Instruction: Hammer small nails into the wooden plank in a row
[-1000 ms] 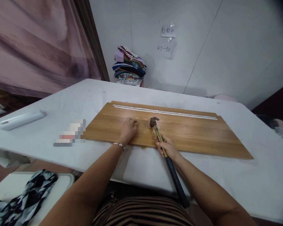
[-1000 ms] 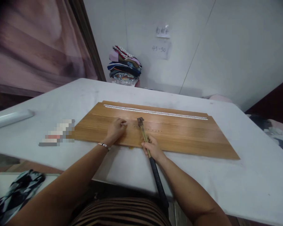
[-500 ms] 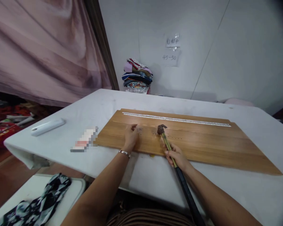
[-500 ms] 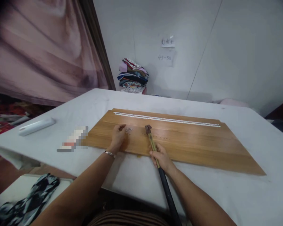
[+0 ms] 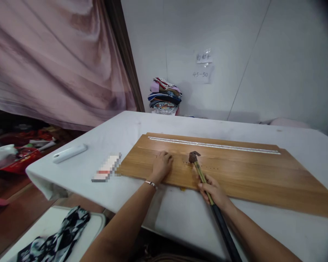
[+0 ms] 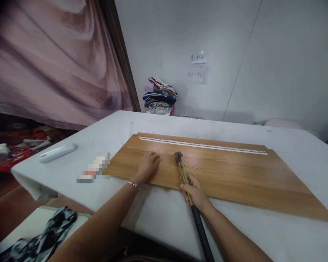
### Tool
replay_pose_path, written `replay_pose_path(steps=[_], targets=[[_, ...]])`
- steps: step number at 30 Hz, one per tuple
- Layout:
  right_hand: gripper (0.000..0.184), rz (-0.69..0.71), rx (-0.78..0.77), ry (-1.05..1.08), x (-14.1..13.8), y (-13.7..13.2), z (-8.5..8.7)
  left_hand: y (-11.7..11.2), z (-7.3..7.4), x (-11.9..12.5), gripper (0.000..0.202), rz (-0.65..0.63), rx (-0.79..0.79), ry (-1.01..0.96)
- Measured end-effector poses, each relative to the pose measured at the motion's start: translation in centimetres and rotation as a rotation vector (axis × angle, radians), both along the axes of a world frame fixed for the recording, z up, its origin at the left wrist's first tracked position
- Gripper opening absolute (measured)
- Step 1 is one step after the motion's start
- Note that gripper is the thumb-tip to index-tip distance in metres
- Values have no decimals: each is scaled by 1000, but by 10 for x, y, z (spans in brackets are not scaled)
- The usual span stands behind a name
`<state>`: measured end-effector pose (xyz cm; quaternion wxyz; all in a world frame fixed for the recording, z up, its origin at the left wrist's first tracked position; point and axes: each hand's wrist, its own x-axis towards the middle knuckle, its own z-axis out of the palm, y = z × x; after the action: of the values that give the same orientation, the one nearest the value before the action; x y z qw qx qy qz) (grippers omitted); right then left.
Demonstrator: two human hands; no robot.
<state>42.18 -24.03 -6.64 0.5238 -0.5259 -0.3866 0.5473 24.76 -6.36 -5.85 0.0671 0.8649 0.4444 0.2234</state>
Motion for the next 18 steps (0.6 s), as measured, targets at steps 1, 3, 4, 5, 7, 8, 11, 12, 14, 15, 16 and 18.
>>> replay_pose_path(steps=[1, 3, 4, 5, 7, 8, 11, 12, 14, 15, 16, 18], targets=[[33, 1, 0, -1, 0, 0, 0, 0, 0, 0, 15, 3, 5, -3], [33, 0, 3, -8, 0, 0, 0, 0, 1, -1, 15, 19, 13, 8], [33, -4, 5, -11, -1, 0, 1, 1, 1, -2, 15, 27, 14, 24], [34, -9, 7, -13, -1, 0, 1, 2, 0, -2, 14, 33, 16, 43], [35, -15, 15, -11, -2, 0, 2, 4, 0, -3, 14, 29, 21, 79], [35, -14, 17, -9, -2, 0, 2, 5, -1, -4, 13, 25, 26, 89], [37, -7, 21, -4, -1, 0, 1, 6, -4, -4, 14, 38, 48, 79], [37, -7, 22, -4, -1, 0, 0, 5, -4, -5, 14, 45, 55, 71], [37, -11, 21, -6, -1, 0, -1, 4, -5, -5, 13, 36, 63, 53], [37, -11, 18, -8, -1, 0, -2, 3, -5, -6, 13, 26, 61, 45], [37, -7, 11, -9, -1, 1, -2, 2, -5, -6, 13, 14, 55, 40], [38, -1, -13, -11, -1, 0, -2, 2, -4, -6, 13, -3, 47, 34]])
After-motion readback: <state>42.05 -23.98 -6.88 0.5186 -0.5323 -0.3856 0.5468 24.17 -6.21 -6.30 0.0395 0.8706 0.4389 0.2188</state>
